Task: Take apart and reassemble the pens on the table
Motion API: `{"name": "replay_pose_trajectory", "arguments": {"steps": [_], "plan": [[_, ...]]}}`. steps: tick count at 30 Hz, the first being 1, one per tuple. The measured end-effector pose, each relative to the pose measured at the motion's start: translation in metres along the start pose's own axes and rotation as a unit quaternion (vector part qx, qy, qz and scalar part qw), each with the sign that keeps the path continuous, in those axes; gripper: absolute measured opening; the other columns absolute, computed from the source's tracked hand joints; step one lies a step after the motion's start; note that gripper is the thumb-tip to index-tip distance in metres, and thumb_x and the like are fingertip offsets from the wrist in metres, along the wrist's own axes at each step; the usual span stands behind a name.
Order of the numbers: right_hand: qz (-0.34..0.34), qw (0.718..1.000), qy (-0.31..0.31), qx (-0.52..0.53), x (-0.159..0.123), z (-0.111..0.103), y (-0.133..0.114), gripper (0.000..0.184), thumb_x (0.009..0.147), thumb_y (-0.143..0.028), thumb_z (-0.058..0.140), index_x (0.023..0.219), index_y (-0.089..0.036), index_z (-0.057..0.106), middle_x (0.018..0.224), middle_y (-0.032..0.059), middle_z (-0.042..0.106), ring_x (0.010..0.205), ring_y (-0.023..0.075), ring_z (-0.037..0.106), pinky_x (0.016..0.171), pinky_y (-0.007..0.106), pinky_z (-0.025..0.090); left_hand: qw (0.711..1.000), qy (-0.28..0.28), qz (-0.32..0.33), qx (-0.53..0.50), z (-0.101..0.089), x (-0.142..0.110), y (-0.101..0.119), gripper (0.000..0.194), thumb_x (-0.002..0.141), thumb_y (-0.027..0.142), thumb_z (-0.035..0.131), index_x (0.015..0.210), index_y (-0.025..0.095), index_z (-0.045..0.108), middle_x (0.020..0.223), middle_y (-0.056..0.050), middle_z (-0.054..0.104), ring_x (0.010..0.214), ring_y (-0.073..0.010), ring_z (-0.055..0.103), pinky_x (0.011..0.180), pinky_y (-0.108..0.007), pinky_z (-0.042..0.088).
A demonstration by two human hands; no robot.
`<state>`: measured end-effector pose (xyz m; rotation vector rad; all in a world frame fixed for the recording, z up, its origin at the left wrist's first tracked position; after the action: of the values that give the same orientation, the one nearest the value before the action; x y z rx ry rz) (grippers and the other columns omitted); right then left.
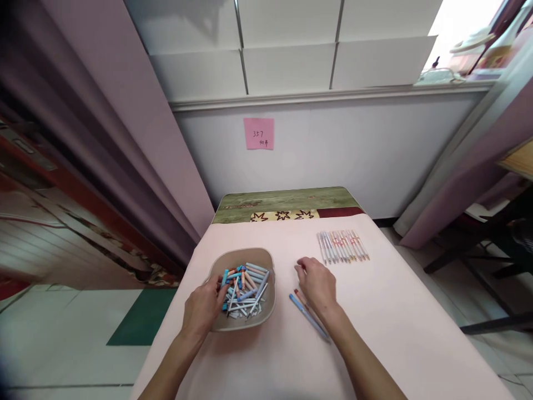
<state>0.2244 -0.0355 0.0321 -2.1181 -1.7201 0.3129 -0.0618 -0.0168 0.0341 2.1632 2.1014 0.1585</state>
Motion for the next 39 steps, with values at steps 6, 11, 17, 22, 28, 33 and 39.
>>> {"name": "replay_pose_trajectory", "arguments": {"steps": [6,11,17,22,28,33,39], "plan": [[0.076,0.981,-0.150,-0.092,-0.037,0.013,0.061,0.020,0.083,-0.032,0.052,0.081,-0.024,0.070,0.079,0.0055,0.072,0.076,0.0224,0.066,0.059,0.027,0.035,1.000,-0.021,-0.001,0.012,0.004,0.000,0.011,0.033,0.092,0.040,0.037,0.103,0.022,0.062,0.081,-0.011,0.072,0.075,-0.0265,0.067,0.059,-0.030,0.039],[0.058,0.978,-0.153,-0.127,-0.046,0.022,0.056,0.025,0.086,-0.029,0.047,0.081,-0.021,0.069,0.083,0.0090,0.073,0.075,0.0236,0.068,0.058,0.028,0.037,0.998,0.050,-0.026,-0.012,-0.020,0.000,0.007,0.030,0.092,0.037,0.038,0.102,0.022,0.063,0.093,-0.010,0.073,0.078,-0.0261,0.066,0.061,-0.031,0.039],[0.026,0.974,-0.146,-0.173,-0.050,0.025,0.047,0.026,0.087,-0.023,0.046,0.078,-0.017,0.070,0.083,0.0129,0.072,0.074,0.0249,0.068,0.056,0.028,0.036,0.983,0.109,-0.043,-0.144,-0.042,-0.002,-0.010,0.024,0.086,0.038,0.050,0.097,0.024,0.065,0.087,-0.005,0.074,0.076,-0.0234,0.066,0.065,-0.029,0.042],[0.064,0.986,-0.095,-0.125,-0.044,-0.004,0.032,0.025,0.086,-0.023,0.044,0.077,-0.022,0.068,0.077,0.0071,0.072,0.068,0.0214,0.066,0.054,0.027,0.032,0.901,0.045,-0.001,-0.432,-0.016,-0.008,0.014,0.025,0.080,0.042,0.059,0.091,0.021,0.067,0.081,-0.003,0.072,0.070,-0.0191,0.066,0.064,-0.027,0.049],[0.052,0.991,-0.079,-0.092,-0.033,-0.012,0.022,0.022,0.085,-0.034,0.048,0.084,-0.024,0.067,0.082,0.0052,0.072,0.072,0.0197,0.065,0.056,0.026,0.032,0.842,-0.007,0.022,-0.540,0.004,-0.014,0.042,0.024,0.076,0.039,0.065,0.088,0.019,0.070,0.082,-0.005,0.071,0.072,-0.0176,0.064,0.067,-0.026,0.050],[0.077,0.980,-0.147,-0.113,-0.041,0.021,0.047,0.018,0.079,-0.030,0.054,0.080,-0.023,0.070,0.084,0.0065,0.072,0.077,0.0225,0.067,0.057,0.027,0.033,0.840,-0.015,-0.003,-0.543,0.003,-0.010,0.026,0.026,0.073,0.040,0.067,0.088,0.018,0.070,0.082,-0.004,0.070,0.067,-0.0165,0.062,0.060,-0.025,0.049],[0.075,0.983,-0.110,-0.124,-0.047,0.021,0.049,0.025,0.084,-0.027,0.047,0.075,-0.020,0.069,0.082,0.0087,0.072,0.074,0.0236,0.066,0.057,0.028,0.034,0.814,-0.027,-0.015,-0.580,0.005,-0.007,0.028,0.026,0.070,0.039,0.070,0.083,0.017,0.070,0.075,-0.004,0.070,0.063,-0.0153,0.061,0.057,-0.025,0.048]]}}
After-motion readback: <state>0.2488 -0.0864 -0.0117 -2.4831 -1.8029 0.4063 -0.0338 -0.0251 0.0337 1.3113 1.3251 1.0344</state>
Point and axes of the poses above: each hand's wrist, its own x-axis towards the middle knuckle, its own z-axis out of the palm, y = z × x, the point moved 7 cm from there along x, towards the middle knuckle
